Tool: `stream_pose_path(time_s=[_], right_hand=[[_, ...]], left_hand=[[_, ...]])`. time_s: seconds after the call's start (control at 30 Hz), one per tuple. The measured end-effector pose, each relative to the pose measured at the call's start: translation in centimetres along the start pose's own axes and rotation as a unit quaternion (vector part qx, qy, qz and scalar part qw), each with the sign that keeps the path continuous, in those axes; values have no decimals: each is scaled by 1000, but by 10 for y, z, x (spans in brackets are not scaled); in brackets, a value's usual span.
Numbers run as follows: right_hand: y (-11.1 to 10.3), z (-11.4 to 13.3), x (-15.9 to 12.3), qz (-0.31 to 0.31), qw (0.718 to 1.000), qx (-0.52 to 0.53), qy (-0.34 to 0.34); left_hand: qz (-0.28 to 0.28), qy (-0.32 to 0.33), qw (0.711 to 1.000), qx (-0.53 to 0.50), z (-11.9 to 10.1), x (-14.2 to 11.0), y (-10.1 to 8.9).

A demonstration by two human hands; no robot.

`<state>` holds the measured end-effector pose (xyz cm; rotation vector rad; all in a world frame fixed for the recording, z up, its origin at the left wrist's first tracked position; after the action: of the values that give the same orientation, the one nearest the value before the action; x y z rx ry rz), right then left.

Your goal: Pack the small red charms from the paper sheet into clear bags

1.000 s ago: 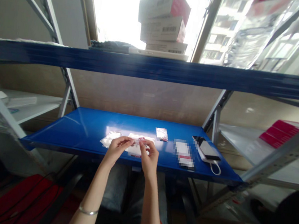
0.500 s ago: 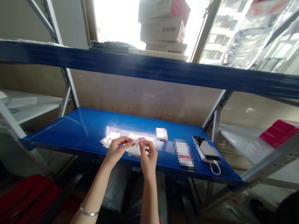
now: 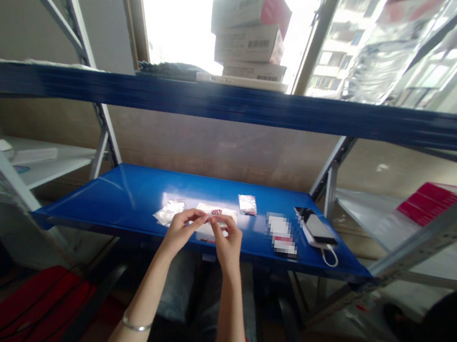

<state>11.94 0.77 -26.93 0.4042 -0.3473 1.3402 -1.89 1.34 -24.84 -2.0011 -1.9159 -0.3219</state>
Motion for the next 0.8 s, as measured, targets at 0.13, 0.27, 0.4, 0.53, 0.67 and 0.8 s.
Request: stream_pose_path(time_s=[0.13,0.27,0.4,0.53,0.67,0.8], right_hand=[[0,0,-1,-7,1000,-3,-5],[-1,1,-2,-13,1000,-9,-5],[-1,2,-2,-22,1000,-7,-2],[-1,2,-2,-19,1000,5,19],[0,0,-1,-8,999,21,43],[2,-2,-1,-9,996,45,71]], left_hand=[[-5,9,1000,9,-2,0,1],[-10,19,1000,15,-3,-1,2],[-12,18,1000,12,-4,-1,2],[-9,14,1000,14,-3,-1,-1],[1,3,1000,19,1,-1,-1],[42,-19,999,4,6,-1,6]])
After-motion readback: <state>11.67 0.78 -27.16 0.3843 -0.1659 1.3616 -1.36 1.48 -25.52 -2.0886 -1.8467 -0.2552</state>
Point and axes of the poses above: each hand's wrist, its own x-axis towards the middle knuckle, its own y-axis out of the palm, z = x × y, the point moved 5 cm from there along x, towards the middle knuckle, and after that the axes turned 2 degrees about x, right-handed, at the moved point
